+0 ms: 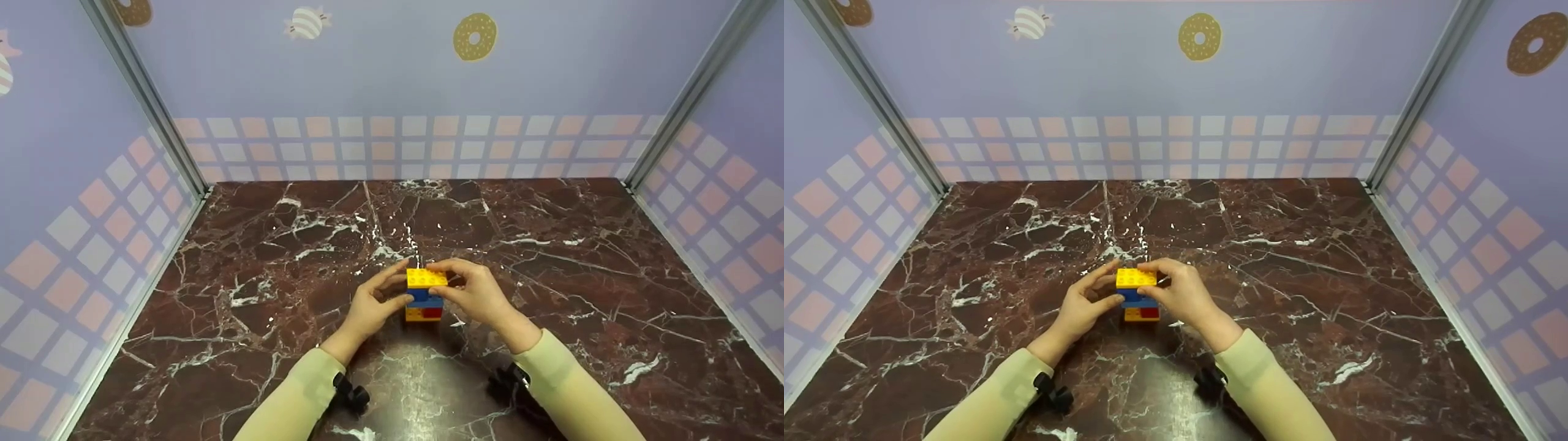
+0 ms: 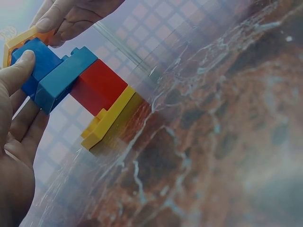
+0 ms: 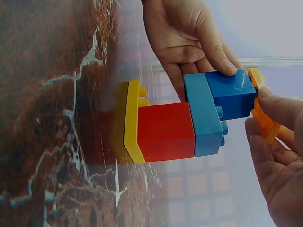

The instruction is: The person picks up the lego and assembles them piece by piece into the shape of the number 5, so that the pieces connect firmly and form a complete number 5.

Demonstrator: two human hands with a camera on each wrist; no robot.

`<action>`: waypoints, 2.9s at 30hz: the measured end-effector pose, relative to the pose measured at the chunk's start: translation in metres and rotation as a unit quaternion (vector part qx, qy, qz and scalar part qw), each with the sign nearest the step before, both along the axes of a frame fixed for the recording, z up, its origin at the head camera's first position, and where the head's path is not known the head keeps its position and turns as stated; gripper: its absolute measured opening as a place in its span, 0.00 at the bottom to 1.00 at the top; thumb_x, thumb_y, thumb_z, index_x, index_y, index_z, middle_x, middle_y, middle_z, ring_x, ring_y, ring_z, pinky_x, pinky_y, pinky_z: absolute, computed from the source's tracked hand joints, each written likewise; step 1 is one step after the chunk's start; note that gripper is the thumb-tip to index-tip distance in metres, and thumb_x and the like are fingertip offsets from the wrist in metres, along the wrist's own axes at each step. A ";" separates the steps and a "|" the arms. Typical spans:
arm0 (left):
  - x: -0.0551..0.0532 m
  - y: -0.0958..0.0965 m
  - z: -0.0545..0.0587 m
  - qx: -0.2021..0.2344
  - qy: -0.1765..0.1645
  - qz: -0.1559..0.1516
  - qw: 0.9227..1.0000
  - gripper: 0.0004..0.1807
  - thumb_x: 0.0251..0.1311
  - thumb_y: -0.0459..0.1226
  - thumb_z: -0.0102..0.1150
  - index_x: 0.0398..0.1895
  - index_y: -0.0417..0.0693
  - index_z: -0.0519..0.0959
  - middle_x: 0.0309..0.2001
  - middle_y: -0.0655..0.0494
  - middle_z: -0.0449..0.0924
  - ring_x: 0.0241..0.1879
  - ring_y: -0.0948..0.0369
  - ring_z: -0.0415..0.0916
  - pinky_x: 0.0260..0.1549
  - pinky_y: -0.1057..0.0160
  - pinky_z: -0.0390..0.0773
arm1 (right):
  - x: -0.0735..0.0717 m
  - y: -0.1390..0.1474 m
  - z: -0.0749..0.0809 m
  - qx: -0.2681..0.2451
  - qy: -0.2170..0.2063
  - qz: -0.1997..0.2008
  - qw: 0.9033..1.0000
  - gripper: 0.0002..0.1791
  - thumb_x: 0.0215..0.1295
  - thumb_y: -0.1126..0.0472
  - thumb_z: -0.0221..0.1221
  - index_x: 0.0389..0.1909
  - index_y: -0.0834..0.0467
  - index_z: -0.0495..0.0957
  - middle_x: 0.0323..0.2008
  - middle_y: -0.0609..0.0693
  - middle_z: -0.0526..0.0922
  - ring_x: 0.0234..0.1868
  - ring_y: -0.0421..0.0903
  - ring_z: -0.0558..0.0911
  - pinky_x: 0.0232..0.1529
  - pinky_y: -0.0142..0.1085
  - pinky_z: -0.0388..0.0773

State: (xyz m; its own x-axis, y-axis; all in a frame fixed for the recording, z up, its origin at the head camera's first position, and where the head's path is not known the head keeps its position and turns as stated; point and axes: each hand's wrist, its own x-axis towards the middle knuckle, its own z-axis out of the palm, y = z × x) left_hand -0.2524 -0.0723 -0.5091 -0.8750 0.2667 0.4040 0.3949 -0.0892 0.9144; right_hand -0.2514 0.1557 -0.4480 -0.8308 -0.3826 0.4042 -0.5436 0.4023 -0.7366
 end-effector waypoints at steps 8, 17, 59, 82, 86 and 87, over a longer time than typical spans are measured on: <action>0.002 -0.001 0.001 -0.021 0.011 0.005 1.000 0.29 0.63 0.27 0.67 0.68 0.32 0.73 0.59 0.33 0.82 0.52 0.68 0.84 0.54 0.64 0.84 | 0.001 0.000 0.001 0.001 0.016 0.005 1.000 0.20 0.60 0.65 0.71 0.53 0.64 0.85 0.50 0.59 0.88 0.45 0.54 0.88 0.45 0.37 0.89; 0.003 0.000 0.002 -0.014 0.002 0.006 1.000 0.27 0.63 0.27 0.67 0.66 0.32 0.75 0.58 0.32 0.82 0.51 0.68 0.84 0.52 0.65 0.85 | 0.000 0.000 0.002 0.004 0.012 0.003 1.000 0.20 0.61 0.65 0.71 0.54 0.64 0.85 0.51 0.59 0.88 0.45 0.55 0.88 0.45 0.39 0.89; 0.003 0.003 0.001 0.015 0.008 0.019 1.000 0.25 0.59 0.26 0.68 0.61 0.28 0.78 0.62 0.32 0.78 0.56 0.72 0.81 0.59 0.63 0.83 | 0.000 0.001 -0.001 0.018 0.030 0.004 0.999 0.18 0.60 0.65 0.72 0.52 0.64 0.85 0.50 0.58 0.88 0.46 0.54 0.88 0.46 0.35 0.88; 0.002 0.003 -0.002 0.025 0.017 0.013 0.999 0.25 0.61 0.25 0.67 0.61 0.27 0.77 0.62 0.48 0.83 0.56 0.70 0.82 0.55 0.67 0.83 | 0.000 0.001 -0.002 0.004 0.010 0.008 1.000 0.18 0.61 0.65 0.71 0.53 0.64 0.85 0.50 0.59 0.87 0.47 0.54 0.87 0.45 0.34 0.88; 0.002 0.004 -0.001 0.016 0.011 0.015 1.000 0.25 0.61 0.26 0.67 0.63 0.29 0.77 0.62 0.40 0.81 0.54 0.70 0.82 0.54 0.67 0.84 | -0.001 0.001 -0.002 0.001 0.013 0.008 1.000 0.19 0.61 0.65 0.71 0.53 0.64 0.84 0.50 0.60 0.87 0.46 0.54 0.87 0.45 0.38 0.89; 0.002 0.004 -0.001 0.014 0.009 0.015 1.000 0.25 0.62 0.26 0.67 0.63 0.29 0.76 0.62 0.38 0.81 0.54 0.70 0.83 0.54 0.67 0.84 | -0.001 0.001 -0.002 0.000 0.016 0.008 1.000 0.19 0.61 0.65 0.71 0.53 0.64 0.84 0.50 0.60 0.87 0.46 0.55 0.87 0.45 0.40 0.89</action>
State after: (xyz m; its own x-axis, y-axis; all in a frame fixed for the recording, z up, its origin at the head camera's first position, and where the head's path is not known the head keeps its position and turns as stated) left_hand -0.2502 -0.0685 -0.5100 -0.8753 0.2282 0.4265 0.4139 -0.1028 0.9045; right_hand -0.2526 0.1564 -0.4505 -0.8113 -0.3958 0.4303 -0.5732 0.3933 -0.7189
